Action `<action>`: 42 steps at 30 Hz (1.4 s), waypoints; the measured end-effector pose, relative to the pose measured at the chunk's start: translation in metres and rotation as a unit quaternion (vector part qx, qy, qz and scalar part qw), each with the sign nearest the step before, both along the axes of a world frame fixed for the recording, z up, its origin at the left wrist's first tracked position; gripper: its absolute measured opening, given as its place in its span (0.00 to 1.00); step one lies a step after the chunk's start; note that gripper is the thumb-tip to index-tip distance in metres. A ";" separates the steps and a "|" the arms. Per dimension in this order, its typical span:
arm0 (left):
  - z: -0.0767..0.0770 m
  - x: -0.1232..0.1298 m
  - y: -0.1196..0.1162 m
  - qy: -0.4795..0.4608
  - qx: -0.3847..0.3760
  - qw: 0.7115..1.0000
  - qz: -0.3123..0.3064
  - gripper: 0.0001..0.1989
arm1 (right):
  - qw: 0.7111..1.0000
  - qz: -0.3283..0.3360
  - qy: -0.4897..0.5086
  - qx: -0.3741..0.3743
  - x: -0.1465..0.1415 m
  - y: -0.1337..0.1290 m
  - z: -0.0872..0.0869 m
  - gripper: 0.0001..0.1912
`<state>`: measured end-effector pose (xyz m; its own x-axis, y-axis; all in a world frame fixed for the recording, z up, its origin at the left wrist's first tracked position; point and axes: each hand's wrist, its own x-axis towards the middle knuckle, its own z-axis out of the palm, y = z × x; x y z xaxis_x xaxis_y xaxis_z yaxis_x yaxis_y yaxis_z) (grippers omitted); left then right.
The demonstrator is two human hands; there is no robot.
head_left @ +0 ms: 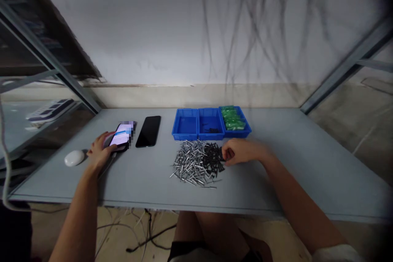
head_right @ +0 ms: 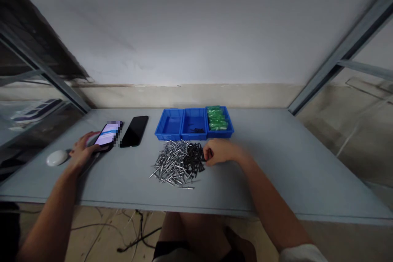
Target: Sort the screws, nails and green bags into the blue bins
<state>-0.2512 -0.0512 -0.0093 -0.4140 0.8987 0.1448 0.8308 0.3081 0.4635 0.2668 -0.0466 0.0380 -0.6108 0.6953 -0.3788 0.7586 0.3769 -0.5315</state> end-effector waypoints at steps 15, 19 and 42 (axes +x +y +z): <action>-0.013 -0.002 0.004 0.056 0.025 0.998 -0.004 0.25 | 0.999 0.006 0.047 -0.021 0.006 0.005 -0.006 0.06; -0.010 0.002 0.002 0.056 0.019 0.998 -0.009 0.26 | 0.998 0.002 0.053 -0.020 0.005 0.005 -0.004 0.09; -0.001 0.008 0.000 0.054 -0.004 0.998 -0.021 0.23 | 0.996 -0.010 0.077 0.039 0.000 0.008 -0.012 0.07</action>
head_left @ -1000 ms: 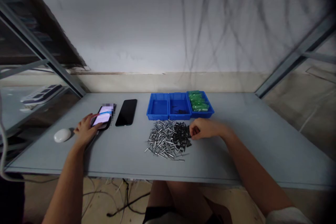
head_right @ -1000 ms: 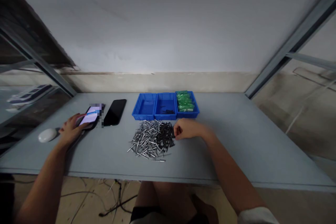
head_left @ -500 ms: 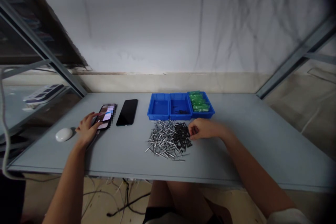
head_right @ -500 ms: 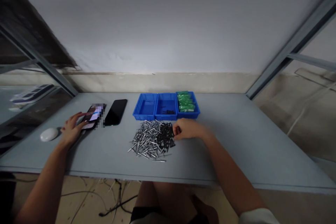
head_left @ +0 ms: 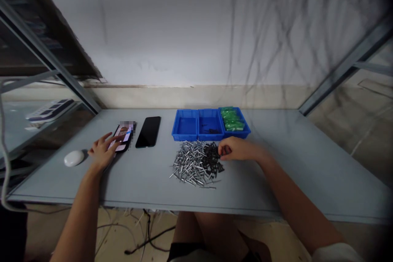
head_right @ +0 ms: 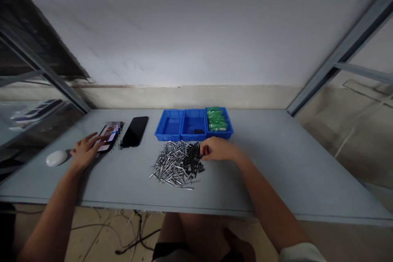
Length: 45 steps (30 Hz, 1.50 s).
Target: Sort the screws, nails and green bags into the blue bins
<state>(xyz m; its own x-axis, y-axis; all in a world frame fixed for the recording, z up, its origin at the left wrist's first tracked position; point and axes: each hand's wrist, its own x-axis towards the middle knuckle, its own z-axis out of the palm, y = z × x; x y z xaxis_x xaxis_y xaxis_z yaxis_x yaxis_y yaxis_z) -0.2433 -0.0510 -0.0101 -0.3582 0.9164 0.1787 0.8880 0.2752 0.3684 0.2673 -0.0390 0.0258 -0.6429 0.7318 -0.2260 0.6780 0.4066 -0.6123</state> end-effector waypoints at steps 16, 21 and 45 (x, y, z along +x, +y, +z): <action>0.001 0.004 -0.003 -0.012 0.032 0.999 -0.003 0.24 | 0.990 -0.056 0.130 -0.015 0.000 -0.002 0.010 0.06; 0.003 0.008 -0.003 -0.015 0.043 0.999 0.006 0.21 | 0.960 -0.117 0.253 0.030 -0.008 0.002 0.001 0.15; -0.004 0.001 0.000 -0.003 0.054 0.999 0.005 0.21 | 0.886 -0.247 0.222 0.323 -0.025 0.007 -0.021 0.07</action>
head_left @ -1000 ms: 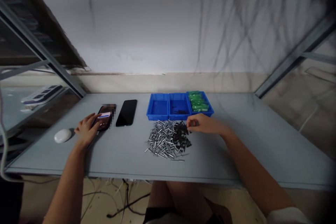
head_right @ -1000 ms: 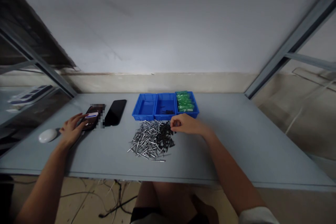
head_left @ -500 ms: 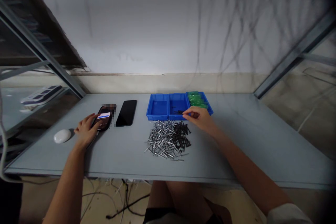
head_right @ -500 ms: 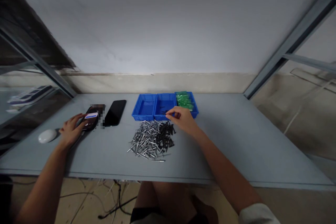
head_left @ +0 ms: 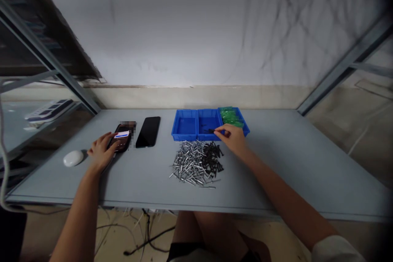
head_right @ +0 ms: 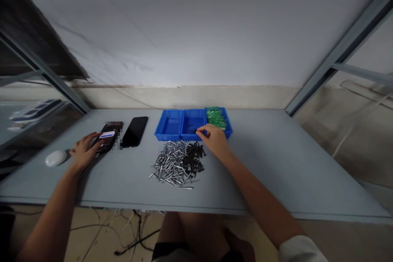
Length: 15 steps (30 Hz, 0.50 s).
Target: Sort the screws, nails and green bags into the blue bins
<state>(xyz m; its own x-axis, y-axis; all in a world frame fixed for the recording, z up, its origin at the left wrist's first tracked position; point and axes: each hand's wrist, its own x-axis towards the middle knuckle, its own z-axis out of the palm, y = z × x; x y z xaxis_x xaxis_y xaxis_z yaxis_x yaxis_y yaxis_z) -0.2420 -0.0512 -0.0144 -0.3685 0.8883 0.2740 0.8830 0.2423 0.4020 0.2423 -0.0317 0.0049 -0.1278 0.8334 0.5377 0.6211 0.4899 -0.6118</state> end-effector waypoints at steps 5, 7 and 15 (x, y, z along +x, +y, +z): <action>0.002 0.004 0.000 0.003 -0.013 1.000 0.011 0.22 | 0.998 -0.023 -0.047 0.023 -0.001 0.001 -0.002 0.06; 0.002 0.003 0.000 0.003 -0.018 1.000 0.013 0.23 | 0.998 -0.021 -0.050 0.020 -0.001 0.001 -0.002 0.07; 0.002 0.002 -0.002 0.001 -0.019 1.000 -0.001 0.23 | 0.998 0.030 -0.051 0.013 0.006 -0.001 0.005 0.06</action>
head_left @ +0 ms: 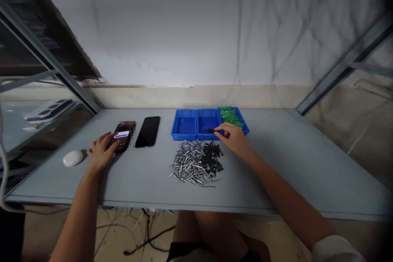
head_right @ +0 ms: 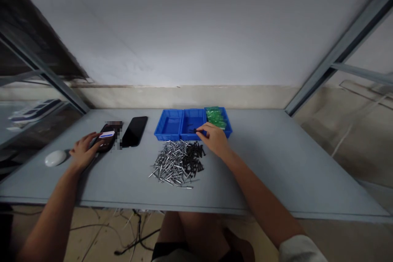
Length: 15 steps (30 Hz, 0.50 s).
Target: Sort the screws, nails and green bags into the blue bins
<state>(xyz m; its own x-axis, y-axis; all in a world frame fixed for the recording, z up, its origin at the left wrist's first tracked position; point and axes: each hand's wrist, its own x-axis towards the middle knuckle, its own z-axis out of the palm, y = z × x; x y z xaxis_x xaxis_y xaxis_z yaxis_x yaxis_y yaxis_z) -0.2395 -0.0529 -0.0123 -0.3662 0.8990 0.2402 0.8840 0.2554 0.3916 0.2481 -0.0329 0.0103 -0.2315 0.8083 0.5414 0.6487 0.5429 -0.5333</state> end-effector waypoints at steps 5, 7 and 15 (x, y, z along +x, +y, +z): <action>0.000 -0.001 0.002 -0.009 0.000 1.000 0.009 0.23 | 0.983 0.099 -0.118 -0.099 0.008 -0.010 0.014 0.03; 0.000 -0.001 0.002 -0.011 0.007 1.000 0.006 0.23 | 0.966 0.132 -0.168 -0.147 0.009 -0.015 0.019 0.02; 0.006 0.004 0.000 -0.016 0.071 0.997 0.023 0.22 | 0.941 0.118 -0.227 -0.221 0.006 -0.024 0.030 0.08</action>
